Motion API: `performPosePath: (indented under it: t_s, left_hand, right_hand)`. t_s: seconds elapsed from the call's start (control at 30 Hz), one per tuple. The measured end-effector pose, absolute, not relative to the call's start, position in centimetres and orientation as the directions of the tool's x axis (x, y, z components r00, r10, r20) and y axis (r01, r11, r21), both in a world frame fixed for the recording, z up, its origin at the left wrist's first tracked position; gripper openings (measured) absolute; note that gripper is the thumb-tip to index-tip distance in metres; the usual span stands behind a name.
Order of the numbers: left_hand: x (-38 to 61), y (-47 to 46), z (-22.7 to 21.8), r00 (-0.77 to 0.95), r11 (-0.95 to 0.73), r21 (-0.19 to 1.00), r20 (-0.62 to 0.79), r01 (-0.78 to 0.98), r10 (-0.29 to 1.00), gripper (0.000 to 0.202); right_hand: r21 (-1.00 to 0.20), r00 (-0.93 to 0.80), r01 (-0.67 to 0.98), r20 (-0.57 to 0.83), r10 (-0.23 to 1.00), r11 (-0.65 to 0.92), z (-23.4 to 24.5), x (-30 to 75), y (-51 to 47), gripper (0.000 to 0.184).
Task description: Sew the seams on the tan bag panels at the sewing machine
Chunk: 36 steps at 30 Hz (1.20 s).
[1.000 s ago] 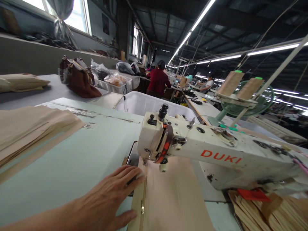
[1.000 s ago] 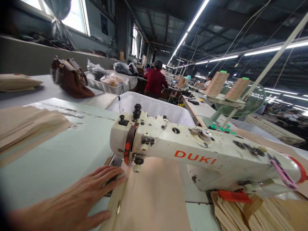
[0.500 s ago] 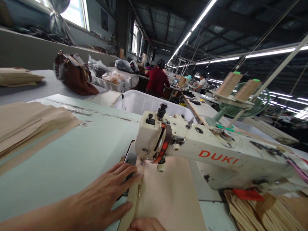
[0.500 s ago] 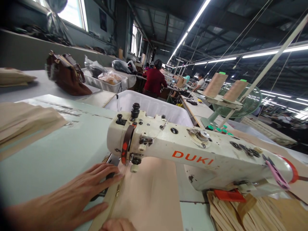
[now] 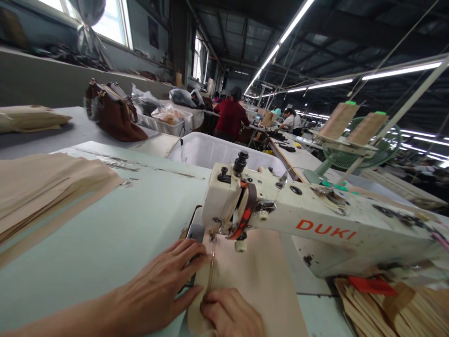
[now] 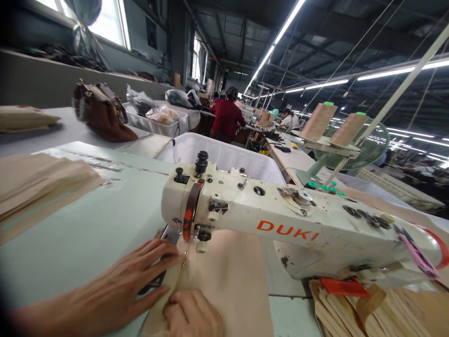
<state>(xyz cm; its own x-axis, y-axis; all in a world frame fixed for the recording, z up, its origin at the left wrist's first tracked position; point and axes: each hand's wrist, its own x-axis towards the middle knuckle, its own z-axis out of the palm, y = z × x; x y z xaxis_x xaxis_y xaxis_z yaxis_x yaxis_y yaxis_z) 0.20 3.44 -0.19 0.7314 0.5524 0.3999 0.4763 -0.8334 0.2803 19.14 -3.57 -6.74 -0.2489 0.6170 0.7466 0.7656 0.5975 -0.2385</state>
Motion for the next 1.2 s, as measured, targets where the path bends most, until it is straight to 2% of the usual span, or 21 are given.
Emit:
performPosePath:
  t_s: [0.1, 0.17, 0.23, 0.3, 0.37, 0.47, 0.53, 0.6, 0.73, 0.83, 0.97, 1.03, 1.13, 1.2]
  left_hand:
    - [0.4, 3.0, 0.6, 0.822, -0.881, 0.307, 0.343, 0.36, 0.455, 0.027]
    - [0.1, 2.5, 1.0, 0.861, -0.897, 0.305, 0.302, 0.319, 0.409, 0.023]
    - [-0.5, 1.9, 1.1, 0.861, -0.898, 0.272, 0.29, 0.344, 0.418, 0.027]
    - [-1.1, 1.3, 0.8, 0.848, -0.903, 0.206, 0.316, 0.377, 0.426, 0.041]
    - [-1.5, 0.8, 0.4, 0.842, -0.912, 0.126, 0.352, 0.391, 0.409, 0.049]
    - [-1.4, 0.3, 0.5, 0.847, -0.918, 0.072, 0.362, 0.391, 0.389, 0.044]
    - [-1.2, -0.1, 1.1, 0.856, -0.916, 0.111, 0.327, 0.385, 0.4, 0.039]
    - [-1.1, -0.4, 1.6, 0.864, -0.907, 0.158, 0.276, 0.391, 0.421, 0.043]
    - [-1.7, -0.5, 1.0, 0.874, -0.905, 0.142, 0.236, 0.402, 0.425, 0.059]
    - [-2.0, 0.1, 0.0, 0.875, -0.909, 0.124, 0.244, 0.399, 0.417, 0.059]
    - [-1.5, 1.1, 0.5, 0.87, -0.884, 0.215, 0.191, 0.414, 0.454, 0.056]
    - [-1.2, 1.3, 1.2, 0.86, -0.872, 0.257, 0.2, 0.416, 0.469, 0.051]
    - [-0.9, 1.4, 1.8, 0.851, -0.869, 0.286, 0.232, 0.402, 0.47, 0.04]
    - [-0.8, 1.4, 1.7, 0.85, -0.876, 0.274, 0.25, 0.396, 0.463, 0.036]
  right_hand:
    - [-0.236, -0.302, 0.755, 0.702, 0.645, 0.611, -5.7, 20.2, -3.8, 0.024]
    - [-0.238, -0.413, 0.711, 0.619, 0.668, 0.661, -3.8, 21.0, -3.9, 0.021]
    - [-0.274, -0.515, 0.659, 0.514, 0.686, 0.7, -1.1, 21.9, -3.5, 0.019]
    - [-0.319, -0.541, 0.665, 0.418, 0.73, 0.675, 1.4, 22.5, -2.5, 0.021]
    - [-0.268, -0.581, 0.693, 0.343, 0.738, 0.669, 2.7, 22.7, -1.2, 0.028]
    - [-0.103, -0.646, 0.723, 0.249, 0.721, 0.683, 2.4, 22.3, 0.1, 0.032]
    - [-0.056, -0.55, 0.815, 0.242, 0.8, 0.577, 1.4, 22.0, 0.0, 0.029]
    - [-0.084, -0.439, 0.876, 0.271, 0.857, 0.475, 0.5, 21.9, -0.7, 0.032]
    - [-0.13, -0.506, 0.819, 0.297, 0.809, 0.56, -0.5, 21.8, -1.9, 0.047]
    - [-0.149, -0.521, 0.811, 0.254, 0.815, 0.565, -1.0, 21.9, -1.5, 0.048]
    - [-0.243, -0.485, 0.812, 0.225, 0.845, 0.531, -1.0, 22.3, -0.3, 0.052]
    - [-0.314, -0.475, 0.788, 0.237, 0.848, 0.529, -0.5, 22.5, 0.4, 0.048]
    - [-0.418, -0.37, 0.792, 0.25, 0.895, 0.445, 0.3, 22.6, 1.7, 0.03]
    - [-0.411, -0.244, 0.846, 0.266, 0.932, 0.339, 0.7, 22.4, 2.9, 0.017]
